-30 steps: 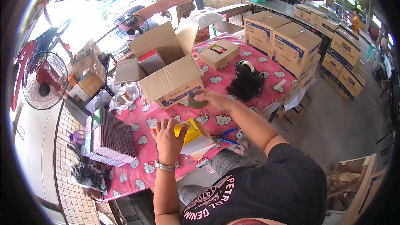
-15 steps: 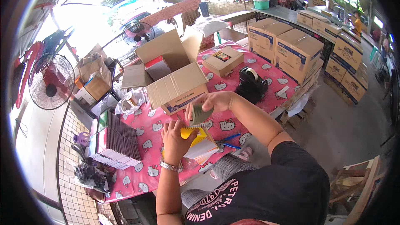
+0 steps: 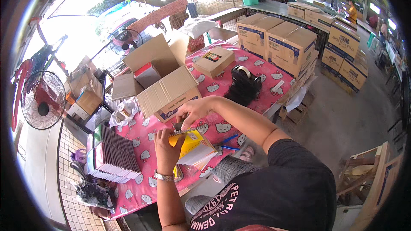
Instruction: The person takes spiral notebooks from a box, aligns a spiral binding into the holes, and cuts the excess wire using a pair of snips.
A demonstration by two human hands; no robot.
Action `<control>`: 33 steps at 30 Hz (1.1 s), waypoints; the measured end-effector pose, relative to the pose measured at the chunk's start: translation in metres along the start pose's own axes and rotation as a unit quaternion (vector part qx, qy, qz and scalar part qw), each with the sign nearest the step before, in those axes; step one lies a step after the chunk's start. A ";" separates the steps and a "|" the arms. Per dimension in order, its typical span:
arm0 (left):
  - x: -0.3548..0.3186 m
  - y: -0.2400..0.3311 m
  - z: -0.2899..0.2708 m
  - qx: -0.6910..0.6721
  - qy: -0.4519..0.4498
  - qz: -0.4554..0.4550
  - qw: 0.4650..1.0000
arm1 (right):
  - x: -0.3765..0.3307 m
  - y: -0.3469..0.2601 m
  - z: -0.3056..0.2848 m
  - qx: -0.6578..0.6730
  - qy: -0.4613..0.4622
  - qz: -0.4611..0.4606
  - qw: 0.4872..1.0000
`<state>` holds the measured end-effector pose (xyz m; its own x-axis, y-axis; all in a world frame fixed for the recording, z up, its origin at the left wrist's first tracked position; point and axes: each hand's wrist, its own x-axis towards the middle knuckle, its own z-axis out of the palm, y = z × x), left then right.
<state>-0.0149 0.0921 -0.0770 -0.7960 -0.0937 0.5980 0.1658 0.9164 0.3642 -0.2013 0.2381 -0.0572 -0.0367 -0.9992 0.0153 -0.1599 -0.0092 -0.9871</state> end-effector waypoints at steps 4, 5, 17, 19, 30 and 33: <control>-0.002 -0.009 -0.008 -0.008 -0.010 -0.027 1.000 | 0.004 0.002 0.003 0.089 -0.036 -0.081 0.992; -0.004 -0.013 -0.008 -0.006 -0.013 -0.039 0.999 | 0.009 -0.007 0.008 -0.035 -0.016 -0.018 0.999; -0.015 -0.036 -0.008 -0.084 0.004 -0.062 0.994 | 0.028 0.059 -0.001 0.125 0.141 -0.030 0.982; -0.013 -0.036 -0.003 -0.167 0.027 -0.099 0.981 | 0.021 0.119 -0.017 -0.035 0.306 0.088 0.947; -0.035 -0.025 0.010 -0.222 0.094 -0.208 0.948 | -0.072 0.260 0.136 -0.531 0.383 0.168 0.737; -0.026 -0.030 0.016 -0.146 0.109 -0.107 0.977 | -0.103 0.285 0.138 -0.584 0.343 0.131 0.724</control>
<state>-0.0089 0.0737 -0.1148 -0.6925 -0.3812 0.6125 0.1943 0.7191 0.6672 -0.1070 0.3333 -0.3618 -0.6335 -0.7035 0.3222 -0.7696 0.6157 -0.1690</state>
